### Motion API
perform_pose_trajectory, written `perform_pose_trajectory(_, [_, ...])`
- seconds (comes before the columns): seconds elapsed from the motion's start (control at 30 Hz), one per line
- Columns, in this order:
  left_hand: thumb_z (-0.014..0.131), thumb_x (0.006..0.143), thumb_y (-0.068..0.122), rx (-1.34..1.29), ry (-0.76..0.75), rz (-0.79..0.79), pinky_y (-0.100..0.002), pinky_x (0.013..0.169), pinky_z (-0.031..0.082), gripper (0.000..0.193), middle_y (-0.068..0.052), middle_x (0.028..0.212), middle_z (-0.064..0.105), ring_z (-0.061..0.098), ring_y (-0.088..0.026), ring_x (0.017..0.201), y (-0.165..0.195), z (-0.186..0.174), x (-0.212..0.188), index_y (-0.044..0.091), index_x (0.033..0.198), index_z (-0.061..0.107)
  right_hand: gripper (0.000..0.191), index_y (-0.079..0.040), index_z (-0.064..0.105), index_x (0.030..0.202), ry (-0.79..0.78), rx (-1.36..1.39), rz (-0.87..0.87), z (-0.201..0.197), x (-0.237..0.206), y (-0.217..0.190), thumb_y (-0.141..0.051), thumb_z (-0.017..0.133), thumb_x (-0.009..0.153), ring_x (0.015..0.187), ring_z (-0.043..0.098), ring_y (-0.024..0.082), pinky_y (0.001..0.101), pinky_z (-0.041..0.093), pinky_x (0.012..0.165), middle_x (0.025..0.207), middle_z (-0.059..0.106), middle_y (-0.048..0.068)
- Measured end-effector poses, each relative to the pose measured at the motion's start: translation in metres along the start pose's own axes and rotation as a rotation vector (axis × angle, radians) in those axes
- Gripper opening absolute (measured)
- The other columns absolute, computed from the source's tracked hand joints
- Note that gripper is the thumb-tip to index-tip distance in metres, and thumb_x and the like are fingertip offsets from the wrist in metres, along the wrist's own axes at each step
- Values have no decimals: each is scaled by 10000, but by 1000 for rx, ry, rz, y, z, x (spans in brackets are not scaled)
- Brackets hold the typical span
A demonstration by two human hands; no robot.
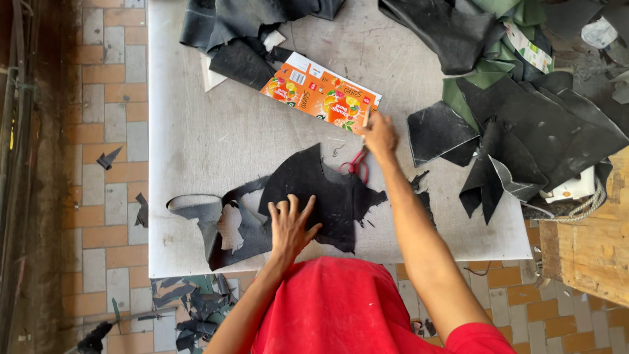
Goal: The person uses a juice box as a template to mark and cut shapes from black leather on a worktable. They trace the box outline with chalk, then cut along the marked lines with scissors, producing several leather pieces.
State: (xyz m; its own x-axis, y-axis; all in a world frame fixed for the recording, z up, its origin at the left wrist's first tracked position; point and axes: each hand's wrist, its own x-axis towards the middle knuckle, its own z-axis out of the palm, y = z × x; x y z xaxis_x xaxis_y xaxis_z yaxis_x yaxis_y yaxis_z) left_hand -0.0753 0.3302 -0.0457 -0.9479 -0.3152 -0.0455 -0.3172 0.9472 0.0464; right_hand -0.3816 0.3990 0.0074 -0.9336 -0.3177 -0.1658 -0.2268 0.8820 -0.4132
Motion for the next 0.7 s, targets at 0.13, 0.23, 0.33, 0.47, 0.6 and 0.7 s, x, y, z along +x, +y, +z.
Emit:
perform_pose_trajectory(0.13, [590,841,762,-12,-39,26,-494,923,415,918,-188,1193,506,519,-310,970,28,3,19,205,1548,409,452,-111,632,1094,198,-18,-29,-17,2,28,-353,869,795,1110,580,365,570,436,847,1185,598,137])
perform_pose_trajectory(0.23, [601,874,729,-76,-105,46,-446,835,421,914,-197,1188,499,510,-296,892,34,6,25,181,1578,397,400,-74,613,1142,282,127,-197,-14,-24,46,-232,826,844,1080,577,346,502,458,881,1127,585,151])
perform_pose_trajectory(0.33, [658,909,562,-233,-123,75,-437,828,429,804,-180,1219,505,512,-292,921,23,7,15,218,1590,409,225,-69,645,1137,216,265,-439,0,-77,67,-93,760,945,1123,582,309,434,476,990,1123,620,125])
perform_pose_trajectory(0.47, [705,830,227,-307,-19,119,-561,1025,371,655,-148,1318,511,522,-302,1146,2,2,-4,280,1455,516,287,-114,671,1176,-18,239,-654,27,-155,81,-114,728,895,1226,581,297,417,463,1069,1252,646,89])
perform_pose_trajectory(0.6, [586,819,-104,-349,-177,93,-621,1231,193,677,-71,1467,479,446,-259,1385,-11,-3,-9,262,1389,589,498,-151,618,1318,-85,-4,-767,45,-197,84,-211,757,844,1312,497,306,507,349,1065,1401,567,109])
perform_pose_trajectory(0.7, [546,792,-149,-347,-48,64,-632,1226,176,635,-39,1521,465,351,-290,1475,-23,-2,7,232,1292,633,617,-178,556,1408,-200,-103,-665,55,-213,75,-304,786,849,1304,466,273,542,295,1068,1441,491,113])
